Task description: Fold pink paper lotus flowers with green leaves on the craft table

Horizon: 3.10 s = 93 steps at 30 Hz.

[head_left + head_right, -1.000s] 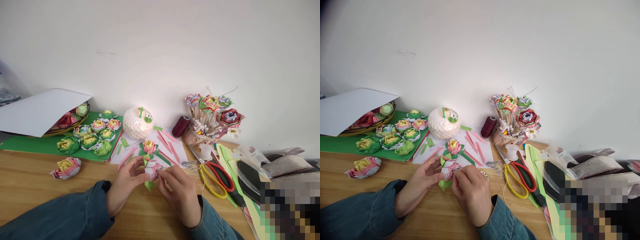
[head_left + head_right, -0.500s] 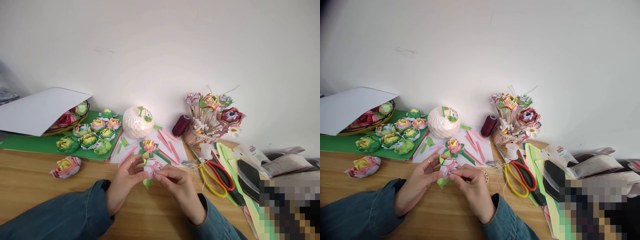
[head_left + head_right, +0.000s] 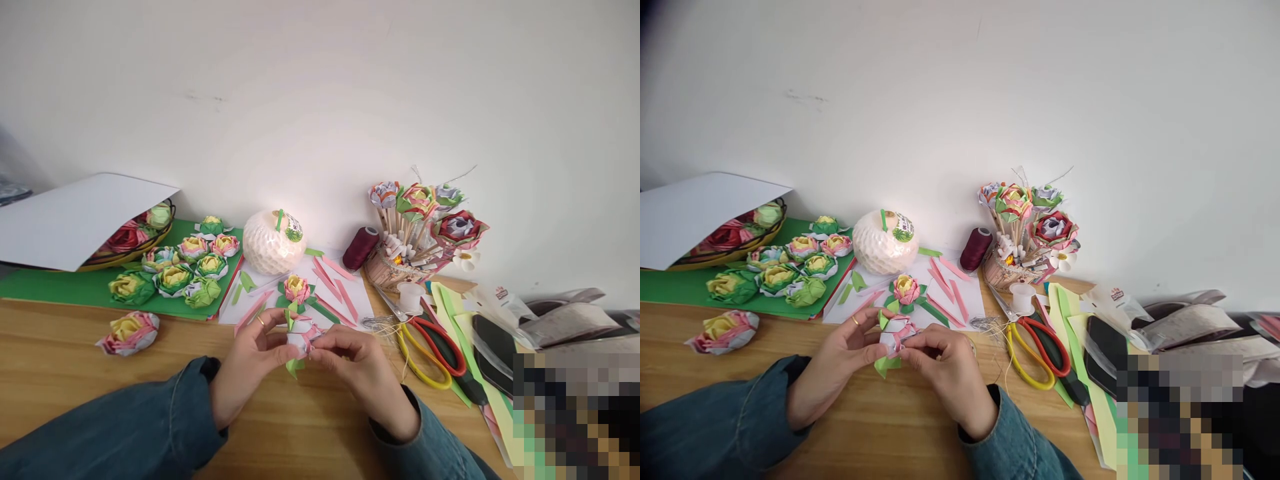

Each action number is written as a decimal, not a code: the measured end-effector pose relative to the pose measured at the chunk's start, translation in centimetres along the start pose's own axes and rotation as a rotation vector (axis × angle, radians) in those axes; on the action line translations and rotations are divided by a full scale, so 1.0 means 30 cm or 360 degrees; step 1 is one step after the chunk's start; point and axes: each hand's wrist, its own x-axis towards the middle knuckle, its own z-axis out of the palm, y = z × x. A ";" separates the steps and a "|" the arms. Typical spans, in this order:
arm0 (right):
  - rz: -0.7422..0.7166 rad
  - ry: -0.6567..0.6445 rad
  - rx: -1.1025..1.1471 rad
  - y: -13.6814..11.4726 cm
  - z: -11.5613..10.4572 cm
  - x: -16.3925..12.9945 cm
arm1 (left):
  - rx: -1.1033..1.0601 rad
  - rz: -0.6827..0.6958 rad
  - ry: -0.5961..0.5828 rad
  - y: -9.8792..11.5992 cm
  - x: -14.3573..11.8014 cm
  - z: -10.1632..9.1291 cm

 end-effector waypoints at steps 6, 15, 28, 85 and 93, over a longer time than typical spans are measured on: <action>-0.0484 0.0087 -0.0577 -0.008 0.006 -0.021 | -0.0054 -0.0093 -0.0001 0.005 -0.005 0.005; -0.0749 0.0209 -0.0884 0.017 0.013 -0.019 | -0.0046 -0.0114 0.0027 -0.003 -0.001 0.004; -0.1064 0.0454 -0.1342 0.046 0.033 -0.034 | 0.0019 -0.0046 0.0110 -0.022 0.005 -0.005; -0.0199 0.0043 -0.0445 0.002 0.001 0.001 | 0.0115 0.0024 -0.0042 -0.021 -0.001 -0.009; -0.0269 0.0158 -0.0531 0.012 0.015 0.000 | 0.0108 0.0090 -0.0003 -0.017 -0.002 -0.007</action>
